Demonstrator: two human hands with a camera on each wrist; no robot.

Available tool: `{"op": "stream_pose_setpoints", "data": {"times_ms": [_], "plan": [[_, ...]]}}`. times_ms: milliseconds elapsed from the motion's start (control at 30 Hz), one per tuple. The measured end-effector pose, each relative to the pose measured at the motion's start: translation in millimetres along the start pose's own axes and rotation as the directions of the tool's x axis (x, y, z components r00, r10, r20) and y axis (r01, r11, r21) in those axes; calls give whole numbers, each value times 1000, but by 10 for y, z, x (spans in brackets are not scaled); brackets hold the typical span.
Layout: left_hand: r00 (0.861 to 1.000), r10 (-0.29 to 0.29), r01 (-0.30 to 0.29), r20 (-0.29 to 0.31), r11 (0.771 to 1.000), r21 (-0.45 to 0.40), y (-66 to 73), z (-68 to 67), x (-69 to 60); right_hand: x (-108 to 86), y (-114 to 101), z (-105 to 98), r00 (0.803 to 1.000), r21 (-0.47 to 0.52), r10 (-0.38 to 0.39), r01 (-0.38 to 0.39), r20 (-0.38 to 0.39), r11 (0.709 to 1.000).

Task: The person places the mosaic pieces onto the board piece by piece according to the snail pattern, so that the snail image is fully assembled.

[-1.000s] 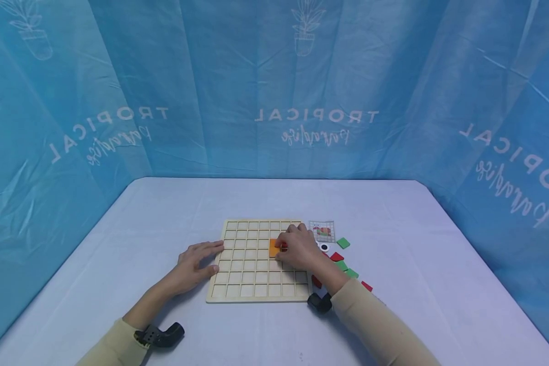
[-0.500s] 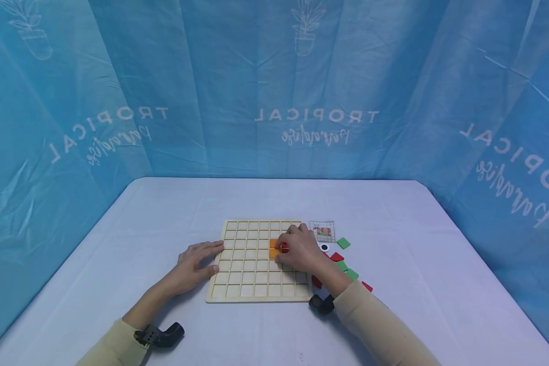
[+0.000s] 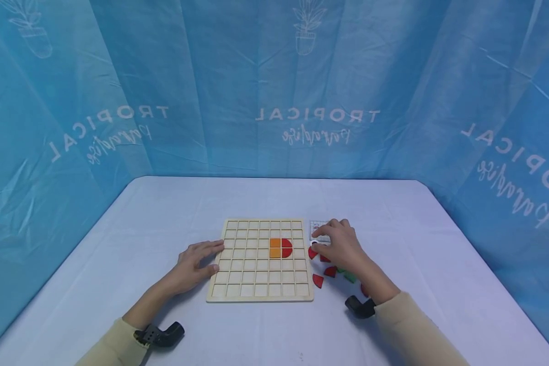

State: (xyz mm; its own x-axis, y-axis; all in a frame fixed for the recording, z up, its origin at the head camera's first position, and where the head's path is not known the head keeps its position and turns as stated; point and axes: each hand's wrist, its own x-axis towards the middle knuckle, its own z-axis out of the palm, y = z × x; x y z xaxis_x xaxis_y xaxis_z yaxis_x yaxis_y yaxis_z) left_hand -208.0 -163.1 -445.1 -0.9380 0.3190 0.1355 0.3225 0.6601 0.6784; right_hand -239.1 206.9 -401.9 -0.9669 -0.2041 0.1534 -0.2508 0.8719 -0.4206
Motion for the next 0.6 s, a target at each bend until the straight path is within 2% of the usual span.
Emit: {"op": "stream_pose_setpoints", "data": {"times_ms": [167, 400, 600], "plan": [[1000, 4, -4, 4, 1000, 6, 1, -2, 3, -189, 165, -41, 998, -21, 40, -39, 41, 999], [1000, 5, -5, 4, 1000, 14, 6, -1, 4, -409, 261, -22, 998, -39, 29, -27, 50, 999], [1000, 6, -6, -2, 1000, 7, 2, 4, 0, -488, 281, 0, 999, -56, 9, -6, 47, 998]]}}
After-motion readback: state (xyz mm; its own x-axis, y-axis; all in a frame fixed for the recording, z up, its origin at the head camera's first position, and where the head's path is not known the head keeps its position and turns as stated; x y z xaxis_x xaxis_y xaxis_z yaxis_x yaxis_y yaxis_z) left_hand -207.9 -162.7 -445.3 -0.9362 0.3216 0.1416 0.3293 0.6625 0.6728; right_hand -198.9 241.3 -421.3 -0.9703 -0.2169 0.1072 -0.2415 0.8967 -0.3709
